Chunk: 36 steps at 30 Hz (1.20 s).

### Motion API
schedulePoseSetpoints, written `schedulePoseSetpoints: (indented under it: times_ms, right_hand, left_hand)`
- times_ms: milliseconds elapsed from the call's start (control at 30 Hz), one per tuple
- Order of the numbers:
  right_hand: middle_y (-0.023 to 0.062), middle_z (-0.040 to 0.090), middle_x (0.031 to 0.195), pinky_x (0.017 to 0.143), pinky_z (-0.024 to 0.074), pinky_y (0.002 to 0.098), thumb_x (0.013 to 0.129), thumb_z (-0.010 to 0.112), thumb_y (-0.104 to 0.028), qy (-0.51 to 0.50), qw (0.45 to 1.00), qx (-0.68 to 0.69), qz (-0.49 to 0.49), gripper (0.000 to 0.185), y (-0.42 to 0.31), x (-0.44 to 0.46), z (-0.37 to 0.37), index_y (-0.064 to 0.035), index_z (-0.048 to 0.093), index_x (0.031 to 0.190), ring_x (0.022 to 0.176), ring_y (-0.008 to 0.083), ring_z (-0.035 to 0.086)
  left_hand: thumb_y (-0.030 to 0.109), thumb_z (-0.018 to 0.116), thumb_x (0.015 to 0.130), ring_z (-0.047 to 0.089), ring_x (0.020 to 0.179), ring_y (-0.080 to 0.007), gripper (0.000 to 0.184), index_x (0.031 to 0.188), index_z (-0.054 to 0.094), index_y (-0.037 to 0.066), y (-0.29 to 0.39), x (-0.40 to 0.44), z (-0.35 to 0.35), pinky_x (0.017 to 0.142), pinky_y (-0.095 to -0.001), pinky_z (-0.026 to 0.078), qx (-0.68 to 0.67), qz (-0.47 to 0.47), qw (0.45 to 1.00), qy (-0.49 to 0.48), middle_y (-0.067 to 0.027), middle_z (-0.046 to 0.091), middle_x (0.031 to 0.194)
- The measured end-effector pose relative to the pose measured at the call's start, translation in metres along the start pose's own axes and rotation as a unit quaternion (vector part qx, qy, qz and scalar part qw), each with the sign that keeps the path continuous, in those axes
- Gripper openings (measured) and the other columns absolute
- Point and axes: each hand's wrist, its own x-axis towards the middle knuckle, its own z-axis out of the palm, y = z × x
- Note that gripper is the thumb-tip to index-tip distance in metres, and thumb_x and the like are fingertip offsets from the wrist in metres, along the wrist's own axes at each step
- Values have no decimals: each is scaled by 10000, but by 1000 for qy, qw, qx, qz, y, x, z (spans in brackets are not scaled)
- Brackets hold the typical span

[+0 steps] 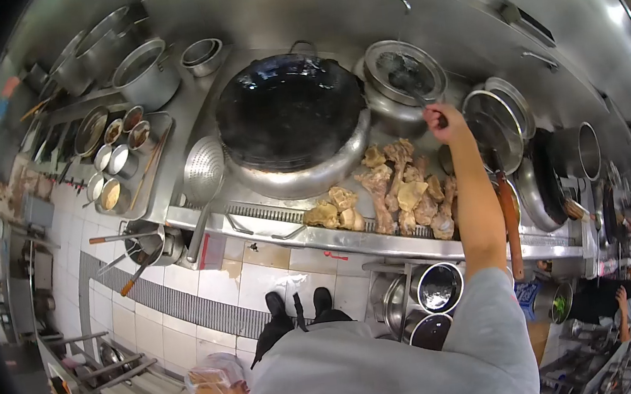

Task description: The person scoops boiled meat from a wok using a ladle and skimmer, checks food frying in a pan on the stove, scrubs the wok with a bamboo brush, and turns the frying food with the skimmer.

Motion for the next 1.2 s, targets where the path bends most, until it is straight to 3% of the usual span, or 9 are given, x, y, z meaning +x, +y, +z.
schedulePoseSetpoints:
  times_ms: [100,200,433,633,833,1033,1100,1133,1200]
  right_hand:
    - [5,507,690,415,339,189,880,570,-54,-62,998,-11,1,243,3,-12,-17,64,502,1081,510,56,455]
    - [-2,517,694,391,335,189,891,555,-70,-73,997,-7,29,258,14,-55,-10,59,502,1108,492,47,450]
    - [3,509,682,360,320,193,928,487,-114,-93,993,-62,28,258,50,-140,15,47,524,1126,448,44,426]
    - [14,481,677,324,293,199,951,429,-129,-86,991,-51,93,292,101,-163,36,32,506,1183,403,53,395]
    - [-21,479,645,324,247,178,912,510,-107,-104,971,-202,79,269,170,-142,85,19,548,1146,400,19,353]
    - [6,518,633,363,299,229,868,577,-78,-95,932,-351,6,255,214,-107,111,-4,553,1111,402,66,391]
    - [46,567,669,369,341,268,845,602,-115,-65,795,-571,-196,321,224,-102,107,33,548,1125,424,102,458]
    - [168,653,794,502,474,359,816,607,-135,-6,648,-692,-317,424,219,-108,103,72,528,1177,575,255,622]
    - [220,654,877,618,494,394,807,597,-135,44,605,-702,-373,444,206,-96,80,73,528,1193,711,325,638]
  left_hand:
    - [206,583,801,605,582,-194,260,1014,636,66,-8,0,21,467,-361,465,30,60,997,23,-90,608,737]
    - [196,581,814,623,605,-199,287,1034,623,16,19,7,30,505,-330,486,-113,-94,989,33,-114,648,807]
    - [212,574,862,586,619,-145,259,980,611,-16,104,31,-2,575,-271,487,-169,123,969,130,-57,617,756]
    - [227,615,865,604,626,-162,284,991,615,-28,124,39,-11,598,-303,491,-125,141,969,160,-88,640,773]
    - [194,621,855,609,641,-169,263,1006,622,-20,76,10,4,584,-301,513,-138,73,980,122,-99,643,810]
    - [170,588,828,613,615,-158,237,1021,608,34,0,-30,27,474,-271,450,-213,-76,967,115,-42,609,774]
    - [188,570,823,601,599,-145,249,1030,604,55,-12,-45,35,425,-261,394,-235,-103,956,144,-36,598,777]
    - [188,570,823,601,599,-145,249,1030,604,55,-17,-51,40,425,-261,394,-236,-107,955,144,-36,598,777]
    - [144,625,820,626,649,-202,235,995,604,-11,-12,-74,54,531,-311,517,-269,-125,942,157,-99,624,828]
